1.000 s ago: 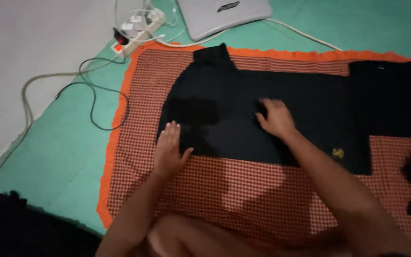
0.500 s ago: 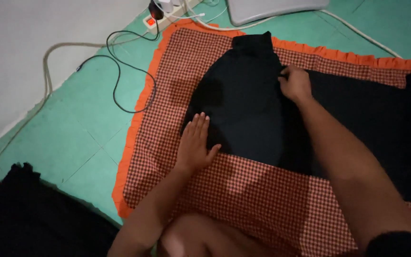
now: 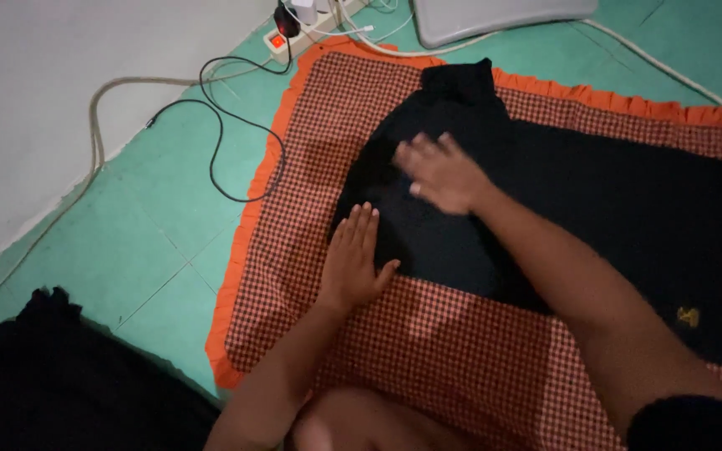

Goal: The person folds a black t-shirt on a checkered mat on the floor. They smooth the shirt, fold the sleeves inward, fold the sides toward the center, and then fold the bottom up to create a compact rectangle.

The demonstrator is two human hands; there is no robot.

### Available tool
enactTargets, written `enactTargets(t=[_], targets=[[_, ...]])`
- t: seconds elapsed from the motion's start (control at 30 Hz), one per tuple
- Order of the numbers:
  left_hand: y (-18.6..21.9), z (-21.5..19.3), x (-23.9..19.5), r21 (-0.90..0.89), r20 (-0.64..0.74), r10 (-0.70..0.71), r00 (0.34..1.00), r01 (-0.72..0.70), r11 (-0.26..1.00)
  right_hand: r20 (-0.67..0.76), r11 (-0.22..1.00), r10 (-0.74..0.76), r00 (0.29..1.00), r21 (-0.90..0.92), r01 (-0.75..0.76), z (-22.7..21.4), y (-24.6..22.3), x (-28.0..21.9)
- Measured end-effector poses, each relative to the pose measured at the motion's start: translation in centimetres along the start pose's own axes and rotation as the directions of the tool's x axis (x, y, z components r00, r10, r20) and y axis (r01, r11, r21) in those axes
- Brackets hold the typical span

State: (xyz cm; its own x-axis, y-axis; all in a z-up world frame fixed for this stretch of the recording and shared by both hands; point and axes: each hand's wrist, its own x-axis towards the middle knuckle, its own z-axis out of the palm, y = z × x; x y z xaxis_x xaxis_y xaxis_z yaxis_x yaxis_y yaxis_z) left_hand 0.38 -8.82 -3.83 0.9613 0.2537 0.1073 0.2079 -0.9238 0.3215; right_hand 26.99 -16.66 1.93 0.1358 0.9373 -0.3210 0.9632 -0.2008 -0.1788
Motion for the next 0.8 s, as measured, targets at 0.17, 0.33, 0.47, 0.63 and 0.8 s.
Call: enactTargets(t=[0.17, 0.33, 0.47, 0.63, 0.8], targets=[[0.3, -0.2, 0.1, -0.008, -0.051, 0.007, 0.999, -0.008, 1.000, -0.357, 0.898, 0.245, 0.901, -0.267, -0.350, 3.0, 9.9, 4.7], [0.2, 0.0, 0.0, 0.017, -0.068, 0.008, 0.998, -0.007, 1.000, -0.427, 0.815, 0.434, 0.793, -0.188, -0.548, 1.9, 11.7, 5.3], [0.0, 0.3, -0.1, -0.014, -0.093, 0.009, 0.996, -0.010, 1.000, -0.328, 0.855, 0.518, 0.790, 0.188, -0.483, 2.3, 12.7, 5.4], [0.2, 0.1, 0.1, -0.025, -0.058, -0.004, 0.998, 0.002, 1.000, -0.360, 0.832, 0.551, 0.753, 0.313, -0.459, 2.7, 13.0, 5.7], [0.1, 0.1, 0.0, 0.003, -0.061, 0.002, 0.998, -0.001, 1.000, -0.554, 0.918, 0.381, 0.740, 0.322, -0.232, 2.4, 12.7, 5.1]])
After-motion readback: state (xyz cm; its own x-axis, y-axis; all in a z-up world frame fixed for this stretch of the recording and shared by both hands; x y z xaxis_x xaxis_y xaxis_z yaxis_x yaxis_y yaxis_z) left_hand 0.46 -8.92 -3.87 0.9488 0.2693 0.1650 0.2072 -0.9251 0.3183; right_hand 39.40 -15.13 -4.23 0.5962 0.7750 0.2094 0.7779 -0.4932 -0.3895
